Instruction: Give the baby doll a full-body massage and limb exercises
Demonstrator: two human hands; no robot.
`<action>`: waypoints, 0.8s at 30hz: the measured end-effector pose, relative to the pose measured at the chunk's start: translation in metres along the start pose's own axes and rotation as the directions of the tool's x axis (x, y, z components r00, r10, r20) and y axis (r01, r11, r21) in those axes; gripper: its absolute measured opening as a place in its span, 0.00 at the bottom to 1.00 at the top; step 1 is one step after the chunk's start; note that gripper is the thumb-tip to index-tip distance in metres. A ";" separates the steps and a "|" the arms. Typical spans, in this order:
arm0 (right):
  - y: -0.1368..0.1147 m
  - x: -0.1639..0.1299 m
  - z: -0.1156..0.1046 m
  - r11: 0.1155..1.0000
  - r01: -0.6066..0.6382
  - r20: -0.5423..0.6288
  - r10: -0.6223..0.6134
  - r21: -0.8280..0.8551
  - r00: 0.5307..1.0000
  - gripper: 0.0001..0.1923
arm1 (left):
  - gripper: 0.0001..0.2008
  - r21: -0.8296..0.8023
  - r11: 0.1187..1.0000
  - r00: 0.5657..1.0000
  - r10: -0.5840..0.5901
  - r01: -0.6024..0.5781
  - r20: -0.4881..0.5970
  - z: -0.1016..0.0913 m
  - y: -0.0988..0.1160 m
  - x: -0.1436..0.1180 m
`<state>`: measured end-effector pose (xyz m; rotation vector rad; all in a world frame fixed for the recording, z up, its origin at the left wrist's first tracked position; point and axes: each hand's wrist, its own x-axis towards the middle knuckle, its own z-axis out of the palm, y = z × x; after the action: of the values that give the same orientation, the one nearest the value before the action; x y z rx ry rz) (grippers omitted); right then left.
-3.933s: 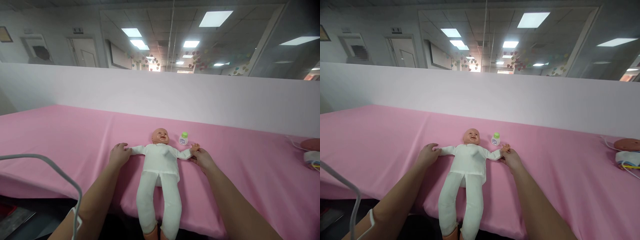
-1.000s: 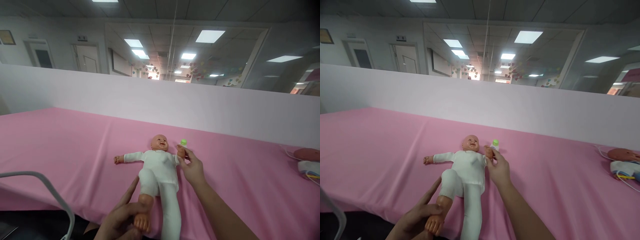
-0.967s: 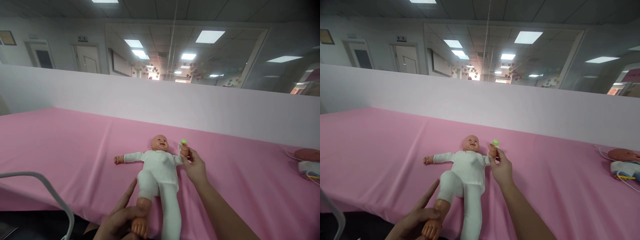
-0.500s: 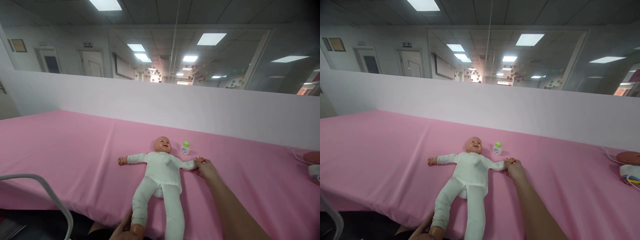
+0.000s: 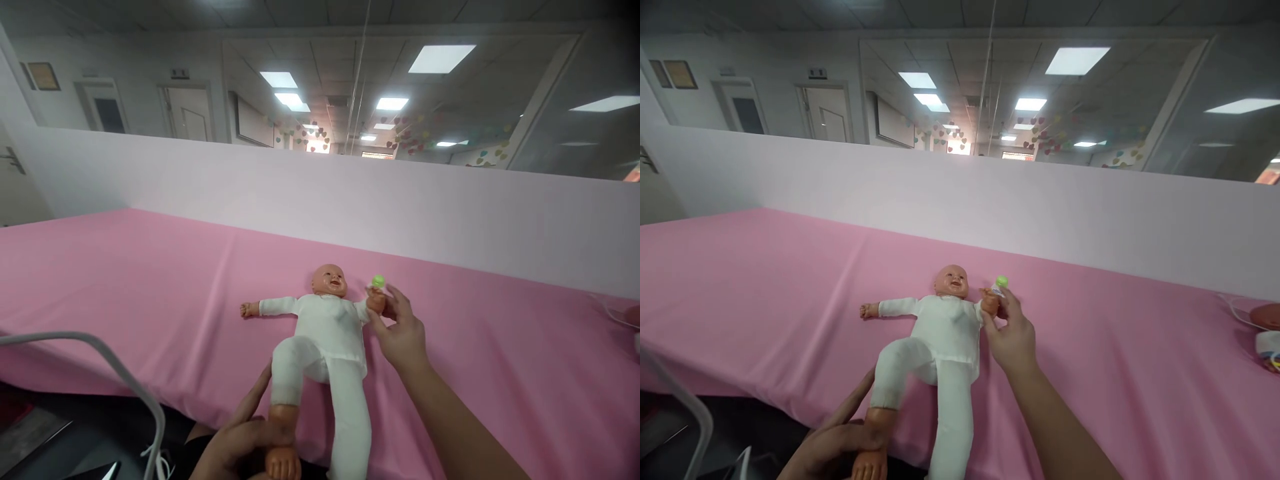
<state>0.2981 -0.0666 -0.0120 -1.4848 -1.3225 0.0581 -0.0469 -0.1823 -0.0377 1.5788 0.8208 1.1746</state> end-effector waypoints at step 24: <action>0.003 -0.009 0.018 0.995 0.022 0.152 -0.037 0.099 0.988 0.20 | 0.13 -0.085 0.991 0.988 -0.092 0.102 0.121 0.011 0.024 0.016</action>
<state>0.2854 -0.0607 -0.0268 -1.4004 -1.4447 0.2189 -0.0327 -0.1787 -0.0107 1.5013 0.7485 1.0254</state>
